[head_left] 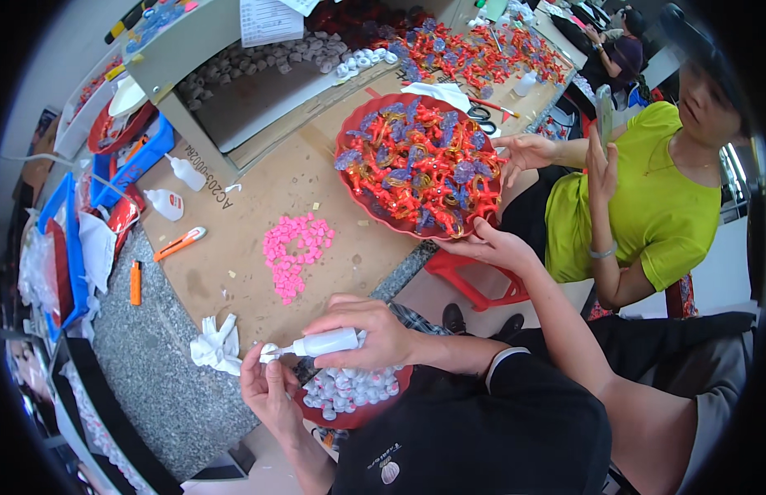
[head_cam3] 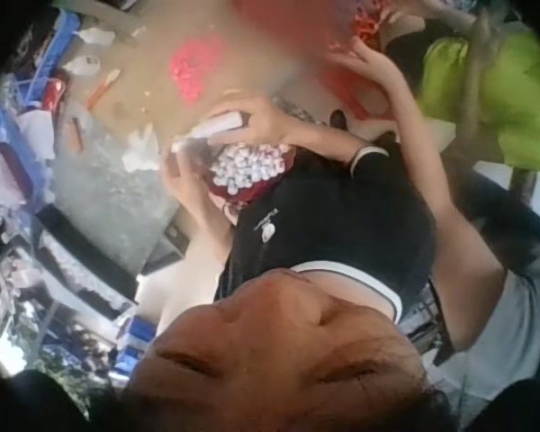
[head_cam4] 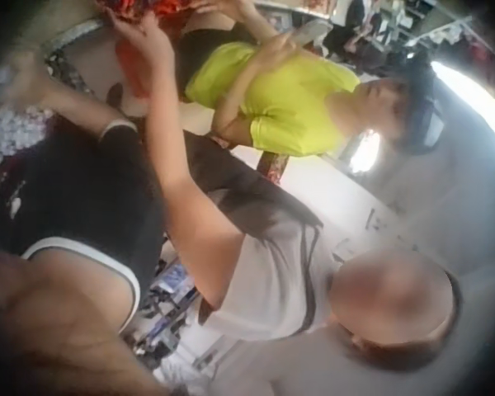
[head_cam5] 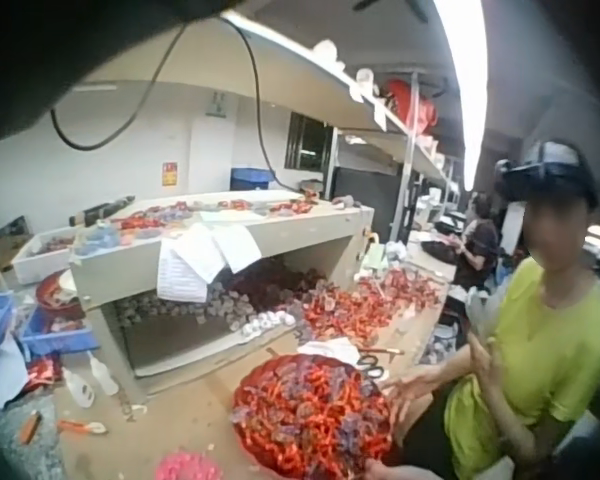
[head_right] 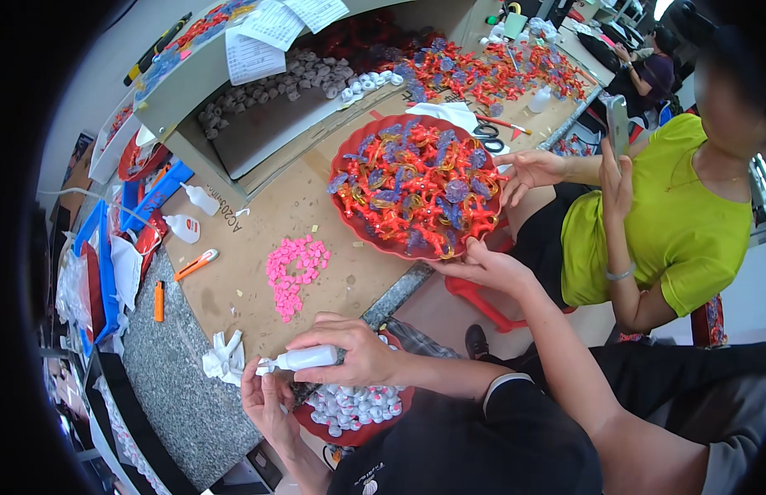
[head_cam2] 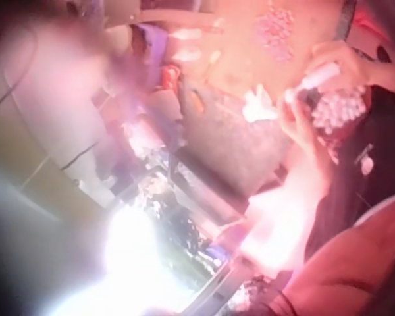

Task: The person assembles small plastic components by applying adhesive from a glue bottle and joining the components together by hand.

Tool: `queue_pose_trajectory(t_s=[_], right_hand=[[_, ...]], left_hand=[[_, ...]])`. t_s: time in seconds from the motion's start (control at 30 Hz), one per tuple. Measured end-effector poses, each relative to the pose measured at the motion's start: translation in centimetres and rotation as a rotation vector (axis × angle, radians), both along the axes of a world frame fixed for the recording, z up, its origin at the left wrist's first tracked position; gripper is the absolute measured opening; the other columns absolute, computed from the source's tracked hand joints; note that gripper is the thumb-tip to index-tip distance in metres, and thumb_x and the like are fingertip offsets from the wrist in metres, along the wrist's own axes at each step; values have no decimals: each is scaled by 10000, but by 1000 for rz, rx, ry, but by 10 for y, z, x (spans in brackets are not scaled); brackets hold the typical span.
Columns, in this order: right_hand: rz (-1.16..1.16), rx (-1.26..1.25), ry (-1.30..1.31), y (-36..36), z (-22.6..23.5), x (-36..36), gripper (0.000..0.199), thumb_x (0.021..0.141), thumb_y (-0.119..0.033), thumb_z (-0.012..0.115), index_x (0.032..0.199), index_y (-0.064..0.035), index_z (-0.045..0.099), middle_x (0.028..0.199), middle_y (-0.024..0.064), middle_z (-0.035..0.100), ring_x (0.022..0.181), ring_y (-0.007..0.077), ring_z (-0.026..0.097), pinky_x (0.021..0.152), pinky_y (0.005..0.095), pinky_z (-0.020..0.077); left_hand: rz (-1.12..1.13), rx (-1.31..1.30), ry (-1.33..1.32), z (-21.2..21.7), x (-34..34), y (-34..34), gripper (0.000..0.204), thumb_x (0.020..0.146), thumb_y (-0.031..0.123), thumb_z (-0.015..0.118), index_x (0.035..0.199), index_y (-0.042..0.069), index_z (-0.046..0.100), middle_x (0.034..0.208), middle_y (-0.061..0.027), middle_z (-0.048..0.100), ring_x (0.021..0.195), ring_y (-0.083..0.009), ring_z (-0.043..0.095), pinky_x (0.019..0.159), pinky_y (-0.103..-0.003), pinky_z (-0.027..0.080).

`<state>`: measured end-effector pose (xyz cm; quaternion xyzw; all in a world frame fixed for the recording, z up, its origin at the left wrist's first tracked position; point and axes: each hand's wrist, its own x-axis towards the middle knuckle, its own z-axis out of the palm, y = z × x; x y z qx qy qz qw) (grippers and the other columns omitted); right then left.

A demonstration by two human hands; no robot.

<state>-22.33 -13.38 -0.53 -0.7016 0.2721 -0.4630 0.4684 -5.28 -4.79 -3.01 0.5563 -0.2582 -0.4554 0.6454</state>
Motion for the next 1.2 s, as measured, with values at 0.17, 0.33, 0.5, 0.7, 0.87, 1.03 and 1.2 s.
queue_pose_trajectory(t_s=[0.17, 0.33, 0.5, 0.7, 0.87, 1.03, 1.2], right_hand=[[-17, 90, -37, -6, -9, 0, 360, 645, -99, 778, 954, 17, 635, 824, 90, 637, 701, 181, 563, 597, 282, 442], [2, 51, -164, -24, -26, 10, 314, 680, -130, 753, 950, -10, 646, 813, 84, 628, 764, 185, 575, 657, 294, 450], [13, 49, -173, -32, -39, 11, 324, 681, -120, 754, 962, -7, 639, 848, 93, 638, 744, 186, 576, 646, 296, 448], [9, 62, -216, -35, -43, 17, 330, 693, -123, 745, 981, -12, 626, 856, 95, 640, 773, 192, 592, 661, 296, 455], [30, 97, -204, -35, -43, 14, 326, 699, -135, 740, 981, -17, 625, 853, 95, 638, 784, 201, 604, 684, 308, 464], [41, 80, -191, -35, -43, 13, 314, 693, -94, 737, 967, 4, 619, 873, 108, 641, 740, 185, 592, 637, 285, 452], [46, 58, -216, -36, -41, 18, 314, 693, -93, 735, 967, 7, 618, 864, 106, 641, 737, 182, 590, 626, 282, 448]], left_hand=[[-26, 18, -25, -10, 8, -4, 273, 850, 91, 590, 1090, -16, 517, 841, -62, 580, 481, -41, 434, 366, -156, 265], [-34, 3, -99, -17, 13, -6, 270, 850, 92, 589, 1087, -18, 522, 843, -61, 581, 488, -46, 445, 371, -154, 268], [-35, -17, -143, -18, 15, -6, 276, 845, 92, 596, 1089, -16, 526, 816, -51, 578, 499, -46, 454, 385, -150, 278], [-42, -48, -180, -16, 18, -8, 284, 841, 85, 600, 1097, -14, 526, 786, -43, 576, 509, -49, 461, 397, -152, 295], [-15, -60, -181, -20, 16, -9, 278, 835, 63, 600, 1092, -15, 530, 765, -37, 570, 515, -47, 464, 400, -150, 294], [-12, -45, -206, -18, 15, -10, 249, 831, 22, 583, 1073, -20, 540, 680, -18, 554, 495, -43, 459, 402, -151, 289], [2, -28, -206, -17, 17, -9, 242, 832, 14, 576, 1070, -18, 543, 659, -13, 547, 492, -40, 459, 400, -152, 285]])
